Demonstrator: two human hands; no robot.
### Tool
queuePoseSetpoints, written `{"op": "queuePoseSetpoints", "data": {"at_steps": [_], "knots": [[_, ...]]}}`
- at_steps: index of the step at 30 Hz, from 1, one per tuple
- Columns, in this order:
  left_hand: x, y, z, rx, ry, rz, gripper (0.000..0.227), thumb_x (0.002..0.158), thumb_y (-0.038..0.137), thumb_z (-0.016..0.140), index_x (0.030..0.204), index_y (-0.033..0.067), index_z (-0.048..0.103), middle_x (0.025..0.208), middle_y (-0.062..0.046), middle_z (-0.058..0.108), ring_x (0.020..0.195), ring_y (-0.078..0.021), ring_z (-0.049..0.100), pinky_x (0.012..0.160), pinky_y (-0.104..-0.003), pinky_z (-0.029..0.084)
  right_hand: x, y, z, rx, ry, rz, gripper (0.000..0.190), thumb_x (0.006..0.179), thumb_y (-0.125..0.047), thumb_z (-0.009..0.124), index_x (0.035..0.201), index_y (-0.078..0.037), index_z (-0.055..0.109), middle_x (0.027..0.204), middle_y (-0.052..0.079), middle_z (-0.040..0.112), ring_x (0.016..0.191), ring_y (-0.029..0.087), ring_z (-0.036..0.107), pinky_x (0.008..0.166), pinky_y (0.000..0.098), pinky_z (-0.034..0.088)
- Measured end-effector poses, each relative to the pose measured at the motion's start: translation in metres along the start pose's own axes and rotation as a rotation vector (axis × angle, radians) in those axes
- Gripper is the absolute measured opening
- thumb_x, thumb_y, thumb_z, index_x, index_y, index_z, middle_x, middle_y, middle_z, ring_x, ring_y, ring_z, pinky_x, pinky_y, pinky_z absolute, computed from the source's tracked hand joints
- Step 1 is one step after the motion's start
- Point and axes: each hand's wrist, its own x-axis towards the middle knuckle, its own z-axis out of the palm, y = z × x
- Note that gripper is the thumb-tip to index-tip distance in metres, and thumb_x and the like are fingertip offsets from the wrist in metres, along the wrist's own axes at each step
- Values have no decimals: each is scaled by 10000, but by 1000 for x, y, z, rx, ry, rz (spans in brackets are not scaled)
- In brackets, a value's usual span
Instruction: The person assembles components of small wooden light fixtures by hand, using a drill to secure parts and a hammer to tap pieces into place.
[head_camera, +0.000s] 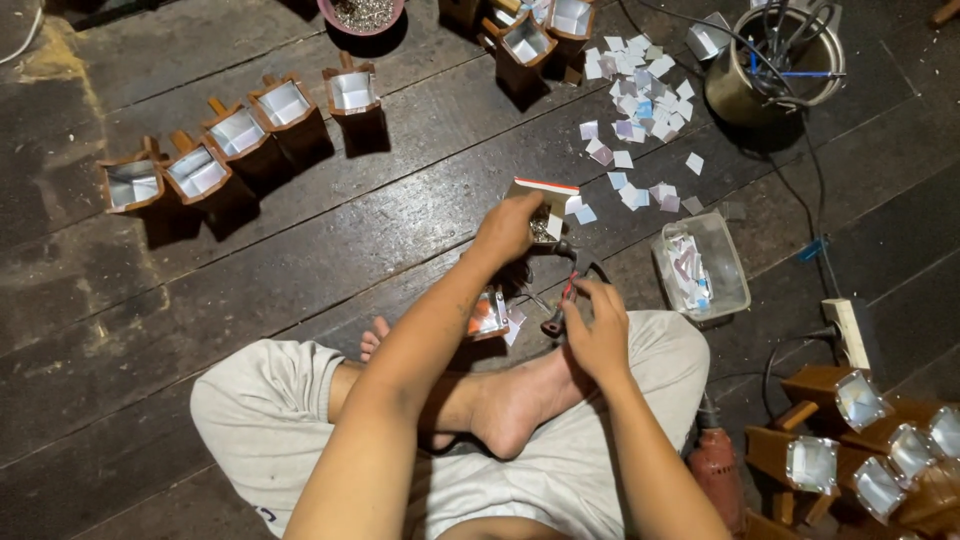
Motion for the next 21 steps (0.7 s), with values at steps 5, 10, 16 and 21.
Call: {"op": "queuePoseSetpoints", "data": {"at_steps": [5, 10, 16, 21], "knots": [[1, -4, -2, -61, 11, -12, 498, 758, -75, 632, 1221, 98, 573, 1100, -237, 642, 1021, -494, 689, 857, -554, 600, 31, 3, 10, 51, -40, 66, 337, 881, -95, 758, 1209, -45, 698, 1058, 176, 681, 1045, 397, 675, 928, 490, 518], [-1, -7, -7, -104, -15, -38, 507, 778, -32, 704, 1237, 98, 535, 1147, -237, 600, 1051, -509, 670, 890, -563, 588, 58, -13, 17, 89, -85, 180, 365, 892, -127, 758, 1248, -74, 701, 1073, 172, 700, 1063, 398, 684, 931, 492, 519], [-5, 4, -16, -118, -35, -16, 471, 805, -20, 713, 1215, 77, 502, 1137, -232, 584, 1076, -516, 653, 906, -572, 576, 87, -23, 28, 202, -189, 347, 480, 974, -213, 658, 1431, -78, 596, 1144, 300, 698, 1137, 488, 651, 941, 562, 527], [-7, 6, -21, -88, -51, 94, 503, 778, -74, 667, 1236, 29, 485, 1101, -271, 593, 1044, -530, 651, 883, -546, 576, 106, -16, 51, 244, -236, 372, 404, 1039, -207, 578, 1411, -58, 631, 1355, 294, 624, 1323, 460, 539, 1115, 544, 412]]}}
